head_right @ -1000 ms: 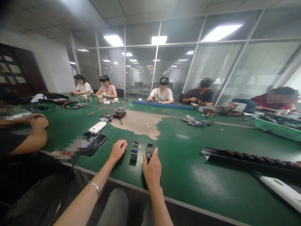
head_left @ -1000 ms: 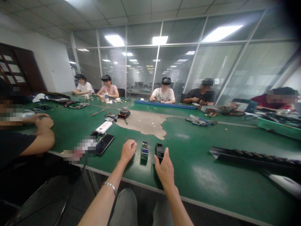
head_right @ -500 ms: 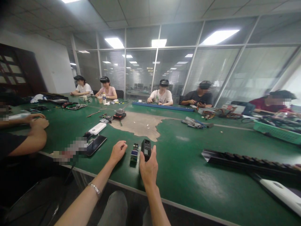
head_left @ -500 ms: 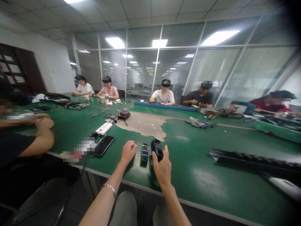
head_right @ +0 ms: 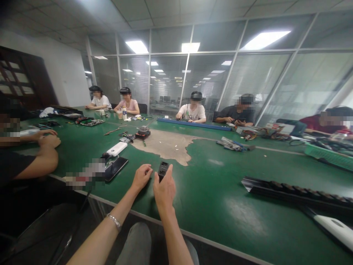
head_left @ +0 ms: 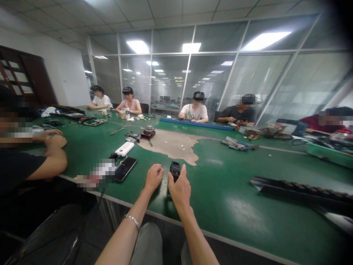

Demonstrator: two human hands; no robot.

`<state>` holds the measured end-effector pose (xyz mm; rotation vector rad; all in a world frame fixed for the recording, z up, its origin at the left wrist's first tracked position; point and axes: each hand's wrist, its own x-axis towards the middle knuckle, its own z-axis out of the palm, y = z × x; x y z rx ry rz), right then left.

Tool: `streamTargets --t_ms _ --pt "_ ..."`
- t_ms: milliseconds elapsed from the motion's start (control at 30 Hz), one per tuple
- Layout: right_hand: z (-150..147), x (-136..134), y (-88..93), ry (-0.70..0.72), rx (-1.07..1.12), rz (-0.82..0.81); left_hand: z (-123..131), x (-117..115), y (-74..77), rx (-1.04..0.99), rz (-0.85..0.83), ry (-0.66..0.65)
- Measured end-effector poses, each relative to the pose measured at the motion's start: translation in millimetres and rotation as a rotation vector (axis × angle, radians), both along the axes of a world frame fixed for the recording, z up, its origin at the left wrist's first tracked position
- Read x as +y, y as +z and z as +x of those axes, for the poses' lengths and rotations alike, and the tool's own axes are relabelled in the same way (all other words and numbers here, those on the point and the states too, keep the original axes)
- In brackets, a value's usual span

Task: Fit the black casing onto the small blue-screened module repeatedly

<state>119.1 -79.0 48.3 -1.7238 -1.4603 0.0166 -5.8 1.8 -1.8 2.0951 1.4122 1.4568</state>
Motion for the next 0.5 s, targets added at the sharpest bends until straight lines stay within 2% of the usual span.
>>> streamTargets --t_ms 167,500 --pt "-4 -3 -2.1 -0.027 -0.073 -0.032 -1 -1 1.2 -0.001 0.006 0.0" --pt "-2 -9 -33.3 0.019 -0.133 -0.019 -1 -3 3.8 0.005 0.026 -0.014"
